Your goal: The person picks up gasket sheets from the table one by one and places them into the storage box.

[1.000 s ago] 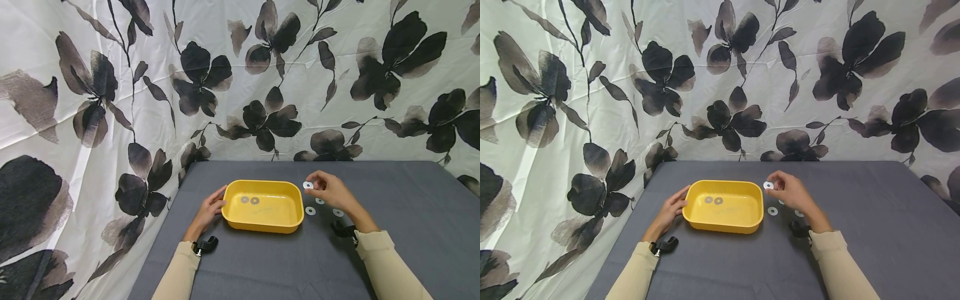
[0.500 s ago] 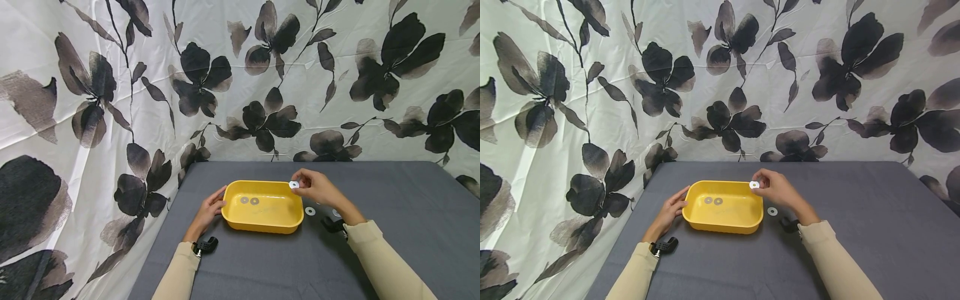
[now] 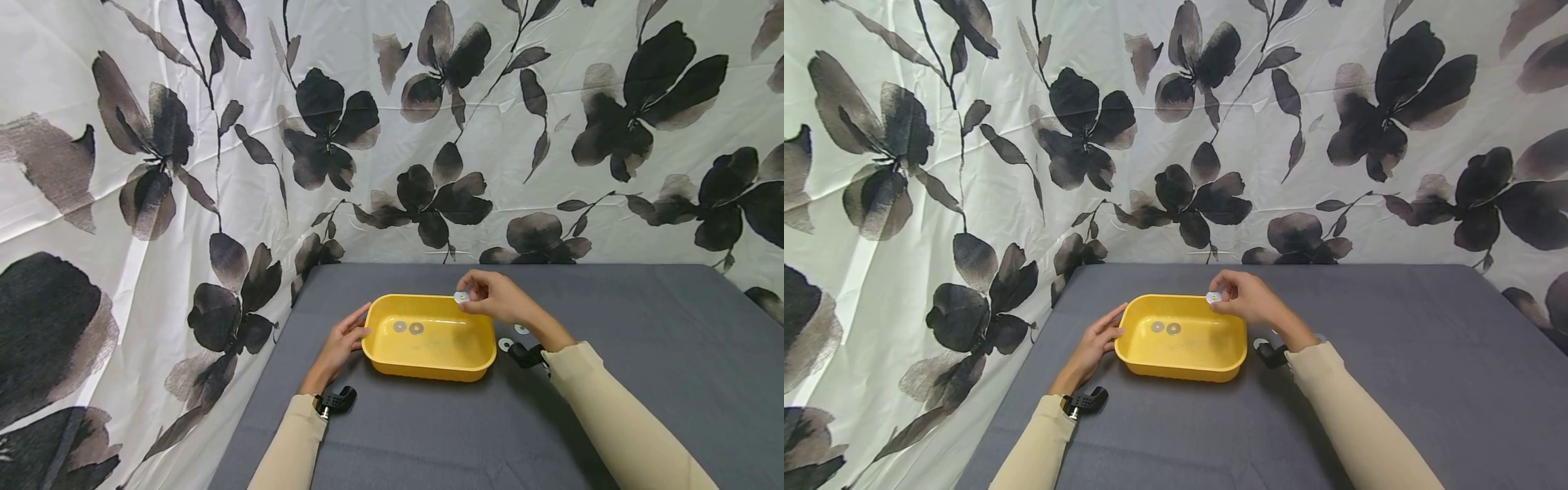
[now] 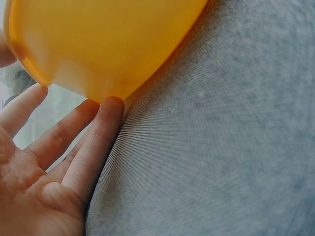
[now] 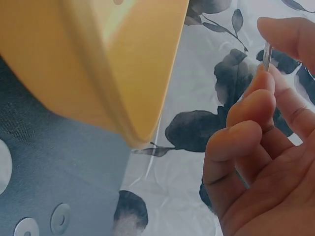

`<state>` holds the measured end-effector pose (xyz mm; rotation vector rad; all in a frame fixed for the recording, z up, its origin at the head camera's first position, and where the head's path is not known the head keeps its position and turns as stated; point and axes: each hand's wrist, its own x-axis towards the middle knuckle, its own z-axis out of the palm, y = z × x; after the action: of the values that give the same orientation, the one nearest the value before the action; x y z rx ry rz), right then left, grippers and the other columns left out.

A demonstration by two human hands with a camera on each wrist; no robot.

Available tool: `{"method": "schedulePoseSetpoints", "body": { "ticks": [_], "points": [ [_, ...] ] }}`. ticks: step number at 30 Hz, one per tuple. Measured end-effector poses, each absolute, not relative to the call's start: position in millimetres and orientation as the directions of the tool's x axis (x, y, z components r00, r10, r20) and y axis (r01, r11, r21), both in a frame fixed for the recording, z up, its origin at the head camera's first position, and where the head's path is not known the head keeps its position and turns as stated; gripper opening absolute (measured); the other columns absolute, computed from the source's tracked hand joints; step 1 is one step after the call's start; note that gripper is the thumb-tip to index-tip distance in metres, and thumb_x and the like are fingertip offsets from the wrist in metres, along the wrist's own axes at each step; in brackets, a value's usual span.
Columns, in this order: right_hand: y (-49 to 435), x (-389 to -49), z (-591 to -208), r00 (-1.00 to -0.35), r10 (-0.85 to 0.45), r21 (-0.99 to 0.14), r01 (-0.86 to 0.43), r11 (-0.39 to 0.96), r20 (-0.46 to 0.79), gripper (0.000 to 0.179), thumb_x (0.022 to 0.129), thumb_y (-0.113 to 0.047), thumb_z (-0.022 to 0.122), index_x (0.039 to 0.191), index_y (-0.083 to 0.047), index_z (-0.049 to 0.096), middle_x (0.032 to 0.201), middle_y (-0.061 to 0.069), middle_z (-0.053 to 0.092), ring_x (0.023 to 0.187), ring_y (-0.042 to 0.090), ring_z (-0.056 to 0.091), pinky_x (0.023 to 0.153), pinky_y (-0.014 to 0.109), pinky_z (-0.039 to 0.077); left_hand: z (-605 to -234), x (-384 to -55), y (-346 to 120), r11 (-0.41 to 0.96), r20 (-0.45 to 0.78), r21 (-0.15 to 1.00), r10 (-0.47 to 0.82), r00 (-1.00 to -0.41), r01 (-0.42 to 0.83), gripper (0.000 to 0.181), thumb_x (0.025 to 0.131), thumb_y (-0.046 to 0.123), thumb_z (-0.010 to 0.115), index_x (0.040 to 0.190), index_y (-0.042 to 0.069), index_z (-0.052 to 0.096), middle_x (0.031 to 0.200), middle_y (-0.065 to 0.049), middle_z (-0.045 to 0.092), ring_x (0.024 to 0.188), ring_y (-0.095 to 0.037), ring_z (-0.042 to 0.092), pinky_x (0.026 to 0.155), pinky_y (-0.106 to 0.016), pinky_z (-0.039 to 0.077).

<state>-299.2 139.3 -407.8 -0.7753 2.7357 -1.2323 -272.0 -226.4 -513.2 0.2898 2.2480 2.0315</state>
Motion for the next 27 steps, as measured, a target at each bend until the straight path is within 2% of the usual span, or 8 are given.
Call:
{"method": "schedulePoseSetpoints", "body": {
  "ticks": [17,21,27],
  "points": [
    [113.5,-318.9,-406.8,-0.816,-0.575,-0.695,-0.448,0.562,0.061,0.024,0.089,-0.015,0.079,0.110,-0.013,0.068,0.082,0.003,0.059,0.073,0.019,0.054,0.068,0.029,0.047,-514.1,-273.5,-228.0,0.100,0.059,0.992,0.201,-0.978,0.081,0.055,0.101,0.018,0.060,0.154,0.027,0.048,0.152,-0.016,0.053,0.128,-0.036,0.061,0.087,-0.029,0.061],
    [108.3,-321.8,-409.7,-0.811,-0.583,-0.684,-0.454,0.571,0.051,0.023,0.089,-0.013,0.079,0.109,-0.012,0.068,0.080,0.003,0.060,0.072,0.018,0.054,0.067,0.030,0.045,-515.7,-273.5,-228.1,0.099,0.060,0.992,0.205,-0.977,0.081,0.056,0.101,0.018,0.060,0.156,0.024,0.046,0.153,-0.017,0.052,0.128,-0.036,0.061,0.087,-0.029,0.061],
    [99.2,-323.3,-414.6,-0.816,-0.577,-0.667,-0.450,0.594,0.036,0.021,0.088,-0.012,0.079,0.106,-0.013,0.069,0.079,0.002,0.060,0.071,0.016,0.053,0.067,0.030,0.044,-516.0,-272.9,-228.1,0.104,0.052,0.992,0.212,-0.976,0.075,0.056,0.101,0.019,0.060,0.155,0.027,0.046,0.152,-0.016,0.054,0.127,-0.036,0.062,0.088,-0.030,0.061]
  ]
}}
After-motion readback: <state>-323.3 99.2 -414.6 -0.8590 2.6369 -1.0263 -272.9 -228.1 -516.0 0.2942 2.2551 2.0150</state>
